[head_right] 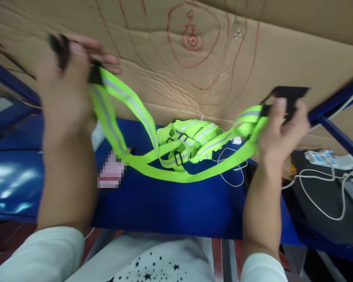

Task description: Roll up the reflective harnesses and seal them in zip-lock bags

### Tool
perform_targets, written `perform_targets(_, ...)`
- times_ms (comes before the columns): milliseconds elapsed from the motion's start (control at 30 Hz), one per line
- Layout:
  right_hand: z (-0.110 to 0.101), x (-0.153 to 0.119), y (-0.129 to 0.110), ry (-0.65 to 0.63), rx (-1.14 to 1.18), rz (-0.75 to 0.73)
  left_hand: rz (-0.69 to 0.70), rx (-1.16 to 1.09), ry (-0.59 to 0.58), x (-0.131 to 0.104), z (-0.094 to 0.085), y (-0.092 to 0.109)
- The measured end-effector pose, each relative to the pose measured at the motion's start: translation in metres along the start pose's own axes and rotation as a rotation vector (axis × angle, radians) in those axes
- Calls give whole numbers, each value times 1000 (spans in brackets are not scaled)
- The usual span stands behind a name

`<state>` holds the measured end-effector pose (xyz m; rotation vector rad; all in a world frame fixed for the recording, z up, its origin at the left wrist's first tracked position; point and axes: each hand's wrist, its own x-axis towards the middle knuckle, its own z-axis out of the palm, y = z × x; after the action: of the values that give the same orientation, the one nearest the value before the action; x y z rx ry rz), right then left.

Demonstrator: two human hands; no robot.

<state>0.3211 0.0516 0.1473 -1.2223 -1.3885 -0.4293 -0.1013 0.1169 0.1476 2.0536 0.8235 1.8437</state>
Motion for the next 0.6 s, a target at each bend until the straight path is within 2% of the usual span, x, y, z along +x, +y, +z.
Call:
perform_targets(67, 14, -19, -41, -50, 21, 19, -136, -23, -10, -11, 37, 26)
perform_targets(133, 24, -36, -71, -169, 99, 10, -142, -79, -73, -25, 66, 49)
perform_targets(200, 30, -51, -88, -270, 144, -84, -136, -132, -161, -39, 87, 65)
perform_targets(300, 36, -71, -101, -363, 180, -226, -118, -219, -274, -59, 110, 75)
perform_targets(467, 42, -86, -112, -322, 160, -292, -1, -265, -253, -80, 130, 67)
perform_targets(533, 39, -81, -110, -344, 145, -321, 24, -248, -264, -79, 128, 62)
perform_targets(600, 34, -73, -104, -389, 125, -365, 68, -193, -324, -73, 120, 58)
